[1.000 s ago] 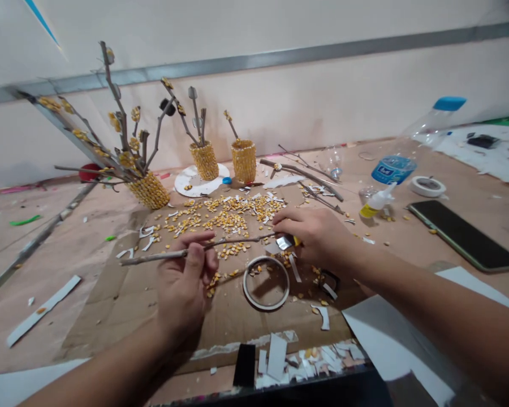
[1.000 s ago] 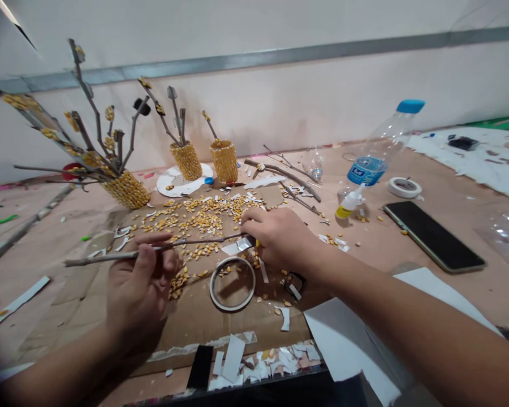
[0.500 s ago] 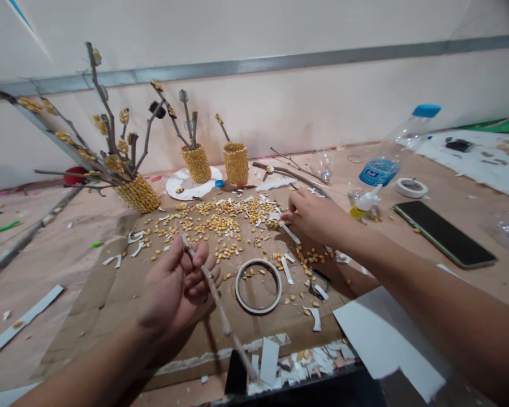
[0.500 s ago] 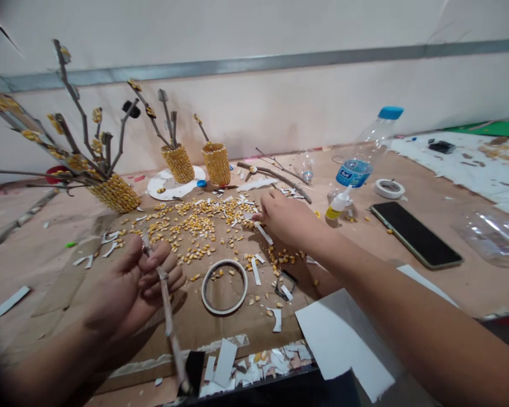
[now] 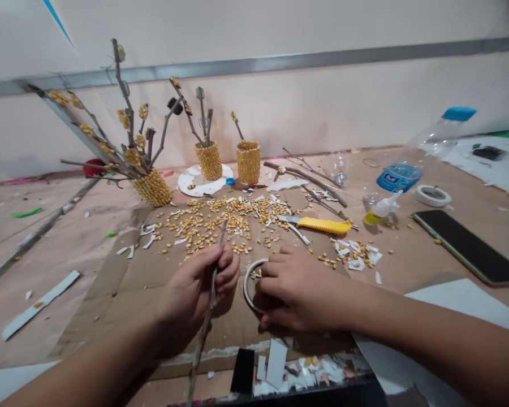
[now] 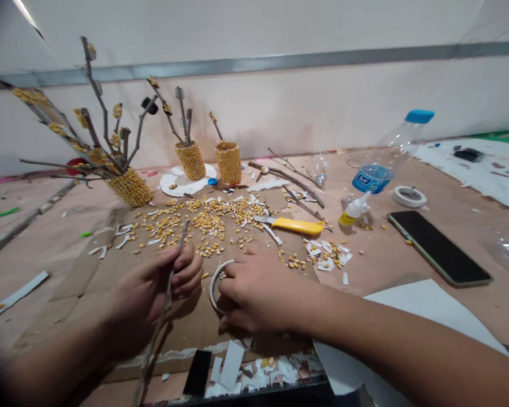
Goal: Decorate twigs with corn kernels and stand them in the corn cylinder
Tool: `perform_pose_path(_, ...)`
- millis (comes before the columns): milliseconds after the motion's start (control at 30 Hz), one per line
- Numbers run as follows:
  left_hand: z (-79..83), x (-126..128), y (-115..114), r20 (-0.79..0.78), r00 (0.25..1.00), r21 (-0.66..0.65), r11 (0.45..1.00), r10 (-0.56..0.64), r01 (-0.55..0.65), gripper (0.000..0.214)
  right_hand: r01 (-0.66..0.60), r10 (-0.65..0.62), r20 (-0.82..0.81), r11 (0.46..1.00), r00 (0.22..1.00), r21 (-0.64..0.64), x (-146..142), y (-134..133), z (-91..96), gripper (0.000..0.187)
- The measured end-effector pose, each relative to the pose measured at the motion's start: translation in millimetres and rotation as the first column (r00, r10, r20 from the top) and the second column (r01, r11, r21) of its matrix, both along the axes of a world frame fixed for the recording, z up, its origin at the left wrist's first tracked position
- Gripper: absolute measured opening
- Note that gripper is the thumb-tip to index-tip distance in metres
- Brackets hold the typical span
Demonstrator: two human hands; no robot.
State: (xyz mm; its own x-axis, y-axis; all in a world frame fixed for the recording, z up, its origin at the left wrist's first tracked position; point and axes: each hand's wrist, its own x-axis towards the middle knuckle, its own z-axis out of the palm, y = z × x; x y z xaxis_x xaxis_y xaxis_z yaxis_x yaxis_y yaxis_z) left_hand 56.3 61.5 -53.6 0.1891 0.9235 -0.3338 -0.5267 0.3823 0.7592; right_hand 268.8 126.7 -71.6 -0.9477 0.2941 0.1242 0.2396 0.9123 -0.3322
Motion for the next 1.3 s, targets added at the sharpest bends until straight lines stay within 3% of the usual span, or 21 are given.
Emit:
perform_pose_path(100, -7.6, -4, 6, -0.075, 0.991, 0.027, 0.994, 0.111, -0.110, 0.008, 0.001, -0.002, -0.029, 1.000, 1.000, -0.018, -6, -3, -8.7, 0.007)
perform_pose_path(200, -13.3, -9, 9, -0.111, 0.979, 0.039, 0.985, 0.171, -0.168, 0.012, 0.048, -0.072, -0.232, 0.993, 0.970, -0.106, 0, 2, -5.3, 0.005)
perform_pose_path(333, -14.3, -8, 4, -0.079, 0.992, 0.047, 0.994, 0.101, -0.097, 0.020, 0.059, -0.198, -0.481, 0.955, 0.854, -0.289, 11, 10, 2.3, 0.009)
perform_pose_path(433, -13.4, -4, -3, -0.231, 0.972, 0.078, 0.997, 0.046, -0.029, 0.023, -0.002, -0.238, -0.515, 0.907, 0.823, -0.422, 14, 11, 2.1, 0.008)
perform_pose_path(567, -14.9, -3, -11, -0.428, 0.893, 0.208, 0.977, 0.135, -0.048, 0.025, -0.067, -0.247, -0.523, 0.858, 0.816, -0.509, 13, 5, 0.1, 0.008)
perform_pose_path(667, -14.2, -4, -14, -0.498, 0.841, 0.299, 0.952, 0.209, -0.059, 0.026, -0.044, -0.237, -0.538, 0.888, 0.809, -0.458, 9, 1, -0.1, 0.006)
perform_pose_path(833, -3.5, 4, -14, -0.545, 0.810, 0.325, 0.945, 0.218, -0.036, 0.024, 0.099, -0.203, -0.630, 0.975, 0.749, -0.196, 1, -4, -4.2, 0.007)
perform_pose_path(1000, 2.3, 15, -12, -0.600, 0.753, 0.329, 0.941, 0.270, -0.075, 0.020, 0.243, -0.151, -0.631, 0.968, 0.761, 0.061, -1, -10, -9.6, 0.009)
perform_pose_path(1133, 1.0, 13, -12, -0.570, 0.782, 0.312, 0.947, 0.252, -0.077, 0.012, 0.306, -0.190, -0.584, 0.946, 0.789, 0.106, 1, -12, -9.3, 0.006)
perform_pose_path(1300, -5.7, 6, -9, -0.469, 0.870, 0.232, 0.972, 0.153, -0.046, 0.012, 0.281, -0.204, -0.588, 0.959, 0.783, 0.040, 1, -11, -4.6, 0.009)
